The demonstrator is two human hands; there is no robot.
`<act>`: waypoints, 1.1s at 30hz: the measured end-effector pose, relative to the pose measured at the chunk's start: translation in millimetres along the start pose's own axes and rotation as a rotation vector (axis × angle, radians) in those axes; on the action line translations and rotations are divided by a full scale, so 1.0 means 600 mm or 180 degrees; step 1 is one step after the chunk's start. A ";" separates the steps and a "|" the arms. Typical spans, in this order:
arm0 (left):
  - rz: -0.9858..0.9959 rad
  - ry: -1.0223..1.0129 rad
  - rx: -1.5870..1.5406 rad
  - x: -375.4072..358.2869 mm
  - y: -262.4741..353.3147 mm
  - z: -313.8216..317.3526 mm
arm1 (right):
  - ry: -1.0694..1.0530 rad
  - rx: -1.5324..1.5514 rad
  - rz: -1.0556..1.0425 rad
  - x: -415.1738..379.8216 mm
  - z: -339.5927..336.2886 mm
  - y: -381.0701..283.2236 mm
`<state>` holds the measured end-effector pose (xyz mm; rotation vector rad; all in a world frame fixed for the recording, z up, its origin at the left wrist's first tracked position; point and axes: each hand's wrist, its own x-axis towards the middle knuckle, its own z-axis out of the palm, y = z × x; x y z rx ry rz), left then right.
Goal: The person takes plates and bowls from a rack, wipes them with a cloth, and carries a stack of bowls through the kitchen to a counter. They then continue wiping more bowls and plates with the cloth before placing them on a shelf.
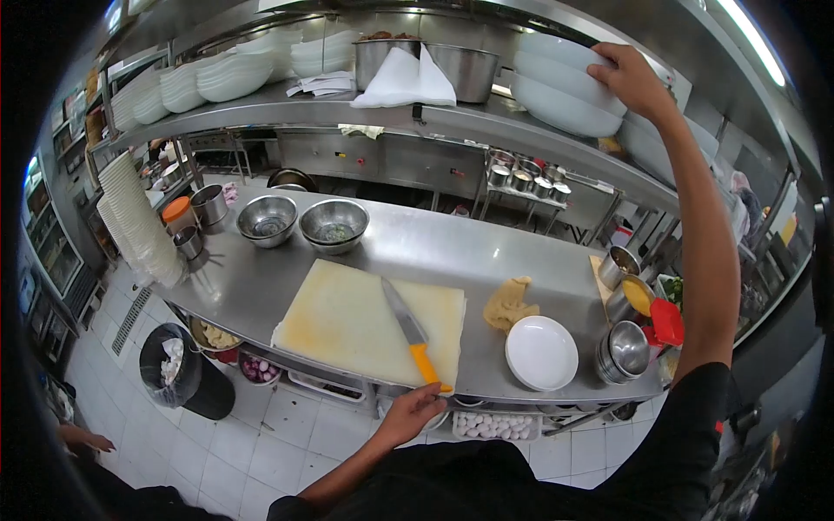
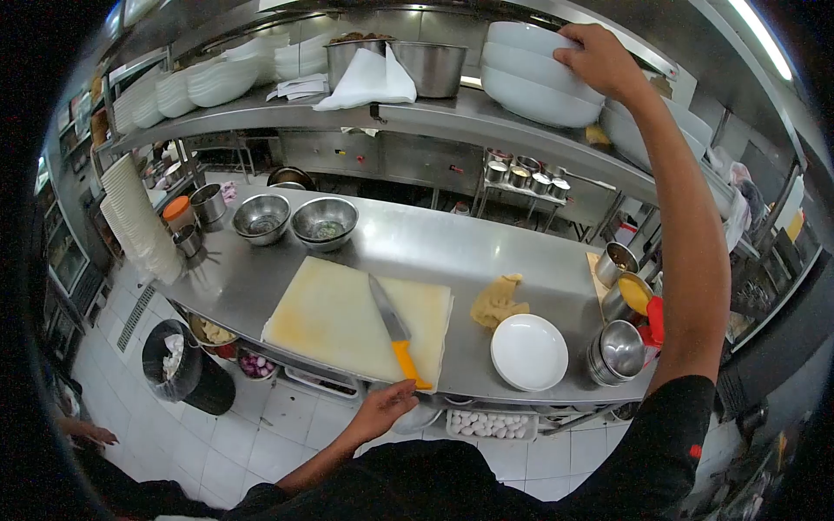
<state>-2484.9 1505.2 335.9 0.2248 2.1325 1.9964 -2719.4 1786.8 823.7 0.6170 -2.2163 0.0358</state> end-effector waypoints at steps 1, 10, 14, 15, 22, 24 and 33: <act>0.0031 -0.0012 -0.0002 0.001 -0.002 0.000 | -0.0004 0.0007 -0.0017 0.000 0.001 0.003; -0.0091 -0.0212 -0.0046 0.008 -0.010 -0.001 | 0.1695 0.0016 -0.0480 -0.132 -0.058 -0.130; -0.0238 -0.0170 -0.0192 0.000 0.007 -0.006 | 0.0553 0.0945 0.0612 -0.364 0.019 -0.158; -0.0309 -0.0164 -0.0154 -0.005 0.008 -0.012 | 0.0103 0.1133 0.0981 -0.458 0.082 -0.152; -0.0140 -0.0810 -0.0031 0.029 0.038 0.022 | -0.1401 0.0275 0.1537 -0.980 0.375 -0.170; 0.0076 -0.1083 -0.0003 0.054 0.047 0.048 | -0.1170 0.0334 0.1342 -0.974 0.368 -0.172; 0.1493 -0.1321 0.0836 0.116 0.288 0.192 | -0.0901 0.1197 0.1363 -0.900 0.317 -0.136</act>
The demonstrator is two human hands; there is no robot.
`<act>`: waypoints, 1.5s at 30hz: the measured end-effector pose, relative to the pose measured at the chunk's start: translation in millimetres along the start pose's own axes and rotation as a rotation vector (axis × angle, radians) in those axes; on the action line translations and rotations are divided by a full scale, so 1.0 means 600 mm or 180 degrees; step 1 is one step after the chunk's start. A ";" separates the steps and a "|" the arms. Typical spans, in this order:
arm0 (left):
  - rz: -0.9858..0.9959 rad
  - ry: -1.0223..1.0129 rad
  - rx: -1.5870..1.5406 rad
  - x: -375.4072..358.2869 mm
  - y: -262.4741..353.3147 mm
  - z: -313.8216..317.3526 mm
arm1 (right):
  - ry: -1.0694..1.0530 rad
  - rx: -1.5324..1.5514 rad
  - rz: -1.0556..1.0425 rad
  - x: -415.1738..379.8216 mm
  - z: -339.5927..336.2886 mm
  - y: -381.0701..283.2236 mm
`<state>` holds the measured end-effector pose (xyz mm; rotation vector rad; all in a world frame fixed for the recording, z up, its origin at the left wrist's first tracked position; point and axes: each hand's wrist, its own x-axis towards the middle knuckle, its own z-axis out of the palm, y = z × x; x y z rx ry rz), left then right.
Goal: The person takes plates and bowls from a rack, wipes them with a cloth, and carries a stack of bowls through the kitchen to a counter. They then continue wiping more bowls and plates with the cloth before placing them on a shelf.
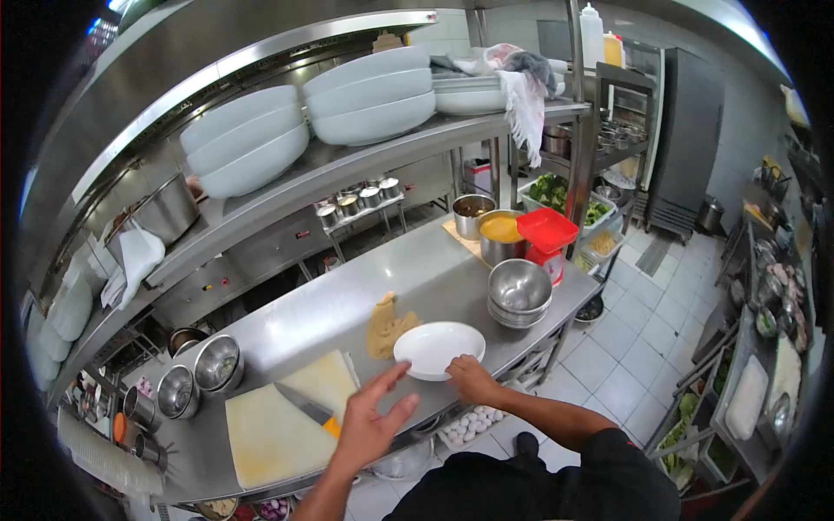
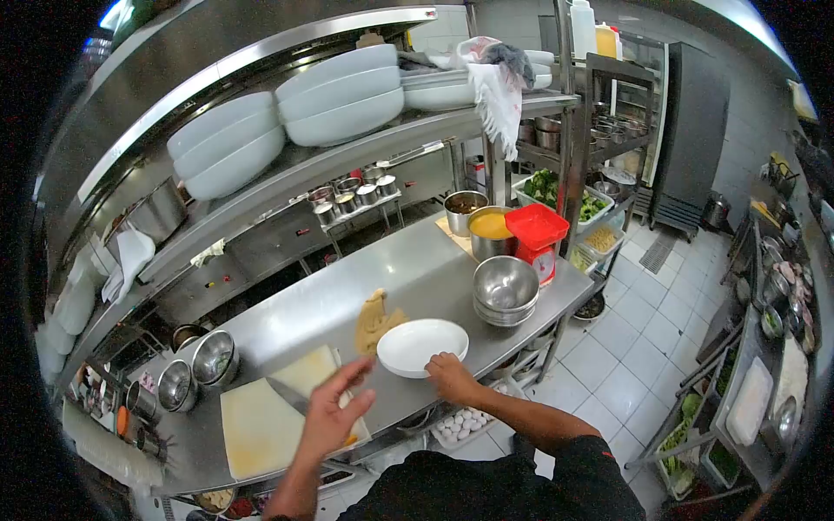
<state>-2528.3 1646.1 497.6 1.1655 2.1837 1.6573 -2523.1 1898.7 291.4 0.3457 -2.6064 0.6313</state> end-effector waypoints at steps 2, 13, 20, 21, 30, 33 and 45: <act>0.0563 -0.0067 0.0463 0.068 0.083 0.017 | 0.0225 0.0538 0.0111 0.010 -0.043 0.005; 0.2861 0.0860 0.2510 0.636 0.416 0.194 | 0.0602 0.1378 0.0195 -0.151 -0.716 0.120; 0.1516 0.0326 0.3914 0.959 0.438 0.244 | 0.2009 -0.0516 -0.0175 -0.205 -0.977 0.206; 0.1098 -0.0003 0.4168 0.969 0.439 0.247 | 0.2241 -0.0775 -0.0184 -0.193 -1.001 0.215; 0.1318 0.0509 0.4941 0.919 0.440 0.132 | 0.1903 -0.0726 -0.0777 0.161 -1.161 0.265; 0.1221 0.0189 0.5617 0.903 0.421 0.101 | 0.2225 -0.1286 -0.0567 0.256 -1.090 0.173; 0.0877 0.0299 0.4330 0.815 0.410 0.115 | 0.1341 -0.1481 -0.0853 0.502 -1.035 0.355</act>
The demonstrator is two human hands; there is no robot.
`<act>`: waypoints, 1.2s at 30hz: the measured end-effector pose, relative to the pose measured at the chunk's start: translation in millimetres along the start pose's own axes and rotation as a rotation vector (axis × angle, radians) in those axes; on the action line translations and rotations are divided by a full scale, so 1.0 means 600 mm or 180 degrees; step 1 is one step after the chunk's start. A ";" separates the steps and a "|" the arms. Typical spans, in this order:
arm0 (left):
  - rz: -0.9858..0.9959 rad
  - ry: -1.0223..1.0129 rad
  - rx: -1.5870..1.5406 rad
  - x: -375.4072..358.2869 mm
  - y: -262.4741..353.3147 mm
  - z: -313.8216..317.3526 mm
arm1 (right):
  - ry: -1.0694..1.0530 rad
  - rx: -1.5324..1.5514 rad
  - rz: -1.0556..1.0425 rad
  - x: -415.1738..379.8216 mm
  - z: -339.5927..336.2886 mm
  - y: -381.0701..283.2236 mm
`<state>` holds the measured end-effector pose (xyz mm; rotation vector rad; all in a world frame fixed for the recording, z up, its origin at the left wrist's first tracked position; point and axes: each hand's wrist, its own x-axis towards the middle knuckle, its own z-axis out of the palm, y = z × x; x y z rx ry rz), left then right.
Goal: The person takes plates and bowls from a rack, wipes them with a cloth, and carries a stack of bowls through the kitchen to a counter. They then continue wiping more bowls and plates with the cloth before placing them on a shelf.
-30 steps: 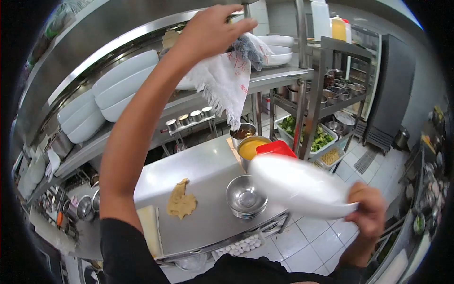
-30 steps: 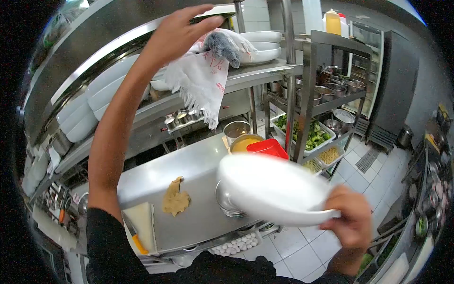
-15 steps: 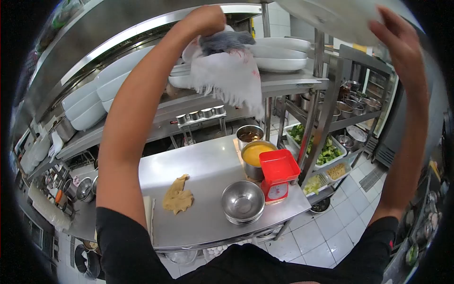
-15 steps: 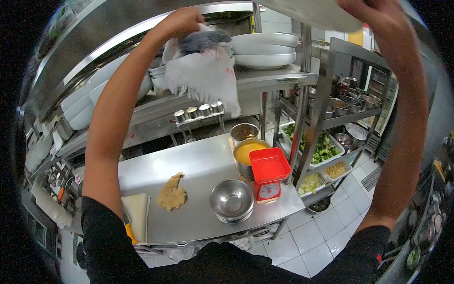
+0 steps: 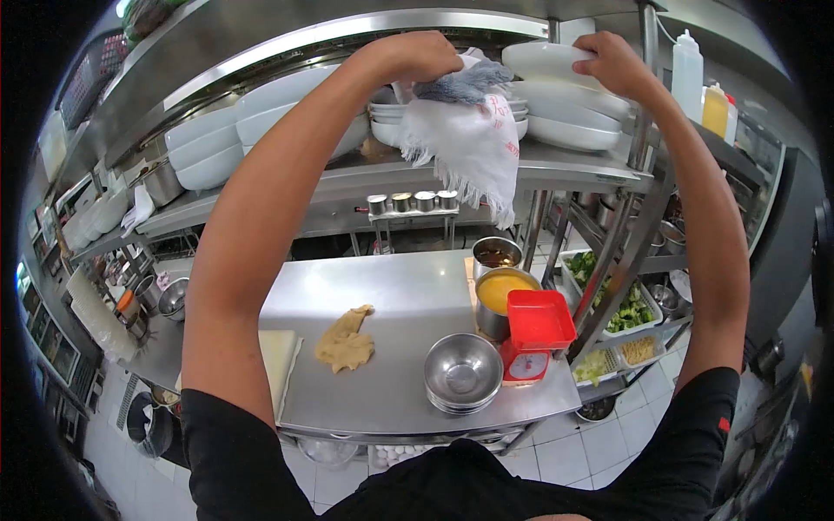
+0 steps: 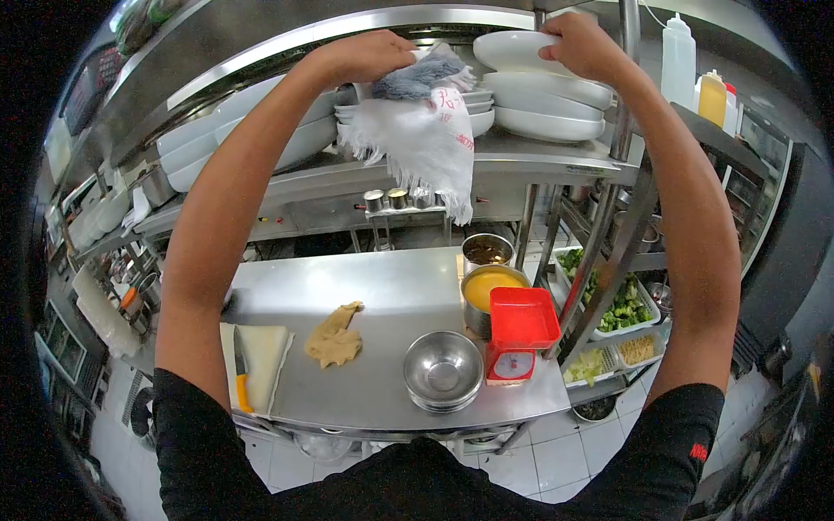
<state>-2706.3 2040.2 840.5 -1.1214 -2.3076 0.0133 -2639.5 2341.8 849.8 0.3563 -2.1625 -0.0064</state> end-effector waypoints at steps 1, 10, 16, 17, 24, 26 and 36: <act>0.0073 0.0005 0.0115 -0.004 0.001 0.000 | -0.0075 0.0001 0.0042 -0.002 0.006 0.004; 0.0402 0.0948 0.0316 -0.012 -0.001 0.036 | 0.0077 0.0002 0.0296 -0.030 0.036 0.019; 0.0488 0.1008 0.0406 -0.019 0.004 0.017 | -0.0151 0.0230 0.0186 -0.019 0.041 0.040; 0.0699 0.1017 0.0688 -0.021 0.005 0.018 | -0.0178 0.0312 0.0193 -0.021 0.038 0.038; 0.0590 0.1148 0.0478 -0.039 0.020 0.009 | -0.0533 0.0648 0.0471 -0.017 0.039 0.042; 0.0969 0.1164 0.0932 -0.032 0.008 0.013 | -0.0468 0.0660 0.0436 -0.016 0.040 0.043; -0.0343 0.1697 0.0214 -0.073 0.061 0.028 | -0.0139 0.0746 -0.0055 -0.006 0.065 0.115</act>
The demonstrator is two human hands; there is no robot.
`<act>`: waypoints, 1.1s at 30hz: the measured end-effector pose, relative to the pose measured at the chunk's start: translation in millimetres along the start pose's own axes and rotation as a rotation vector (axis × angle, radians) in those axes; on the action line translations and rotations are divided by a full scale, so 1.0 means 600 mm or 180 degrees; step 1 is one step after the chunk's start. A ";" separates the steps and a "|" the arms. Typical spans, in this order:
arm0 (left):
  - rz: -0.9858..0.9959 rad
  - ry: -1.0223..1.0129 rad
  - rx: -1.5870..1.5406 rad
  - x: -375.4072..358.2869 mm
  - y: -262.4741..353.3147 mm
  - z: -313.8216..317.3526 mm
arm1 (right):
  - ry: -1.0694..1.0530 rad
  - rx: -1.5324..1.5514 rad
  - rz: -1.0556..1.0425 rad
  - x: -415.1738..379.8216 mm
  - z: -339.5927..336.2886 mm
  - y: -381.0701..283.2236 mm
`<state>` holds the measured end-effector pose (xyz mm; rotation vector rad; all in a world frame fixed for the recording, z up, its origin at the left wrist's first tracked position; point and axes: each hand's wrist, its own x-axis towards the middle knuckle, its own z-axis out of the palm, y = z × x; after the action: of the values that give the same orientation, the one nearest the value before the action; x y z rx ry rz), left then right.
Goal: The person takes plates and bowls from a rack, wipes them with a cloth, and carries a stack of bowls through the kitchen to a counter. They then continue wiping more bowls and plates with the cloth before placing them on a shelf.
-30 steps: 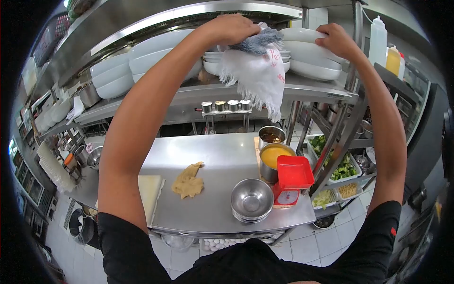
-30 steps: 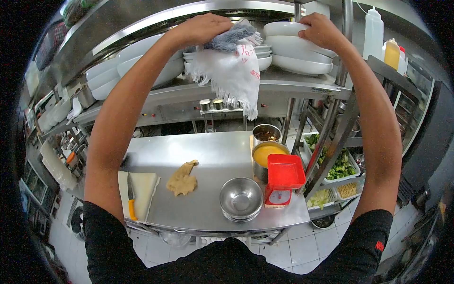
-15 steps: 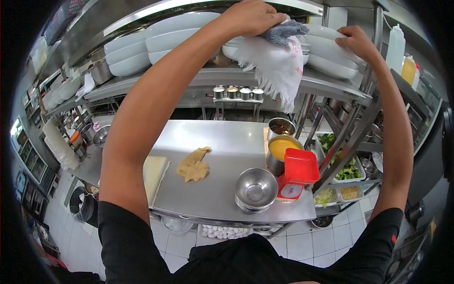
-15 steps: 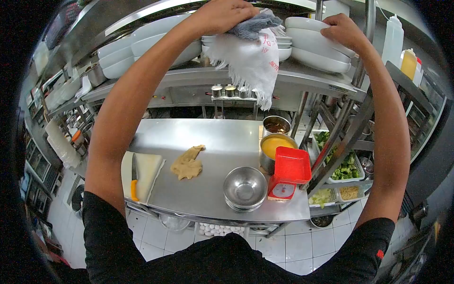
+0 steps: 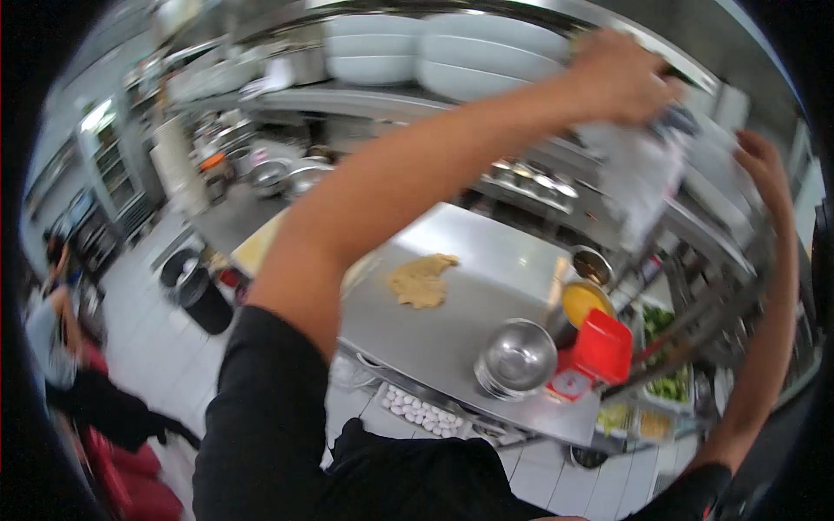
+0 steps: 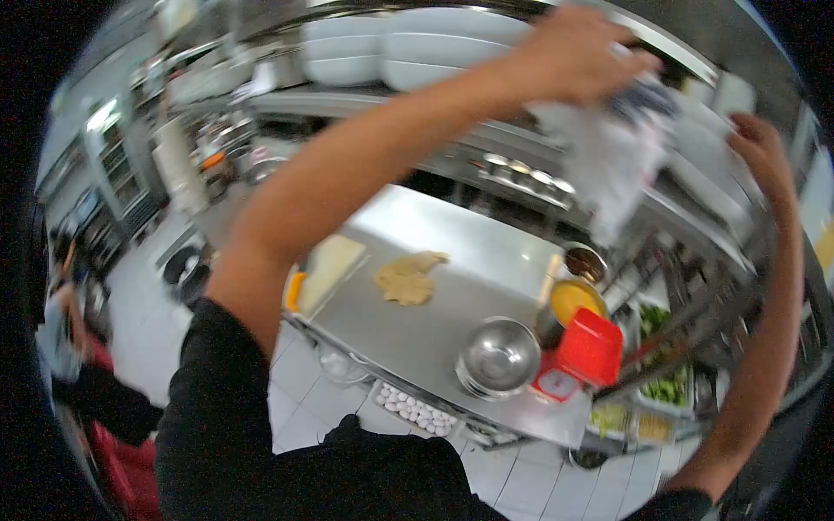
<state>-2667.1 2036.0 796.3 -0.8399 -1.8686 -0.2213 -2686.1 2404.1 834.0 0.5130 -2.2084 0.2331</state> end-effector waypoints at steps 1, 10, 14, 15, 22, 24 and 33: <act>-0.0013 0.0534 0.0011 -0.015 0.009 0.013 | 0.0012 0.0011 -0.0076 -0.003 -0.008 0.012; 0.0379 0.0400 -0.1808 -0.347 0.104 -0.134 | 0.1001 -0.0105 -0.0129 -0.123 -0.101 -0.273; -0.0599 -0.0446 -0.2194 -0.526 0.062 -0.241 | 0.0984 0.0521 -0.0379 -0.187 -0.068 -0.391; -0.0965 -0.0681 -0.2169 -0.570 0.045 -0.272 | 0.0953 0.0684 -0.0422 -0.198 -0.055 -0.433; -0.3793 -0.0325 -0.1893 -0.905 -0.022 -0.449 | 0.0302 0.1379 -0.0421 -0.185 0.087 -0.632; -0.4527 -0.0079 -0.1906 -0.979 -0.019 -0.493 | 0.0113 0.1843 -0.0531 -0.176 0.141 -0.756; -0.4934 -0.0284 -0.1221 -1.105 -0.002 -0.651 | -0.1740 0.3959 -0.1003 -0.216 0.407 -1.214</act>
<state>-2230.5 1541.3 400.4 0.5709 -2.2031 -1.5111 -2464.6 1704.2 573.5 1.7243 -2.1967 1.4598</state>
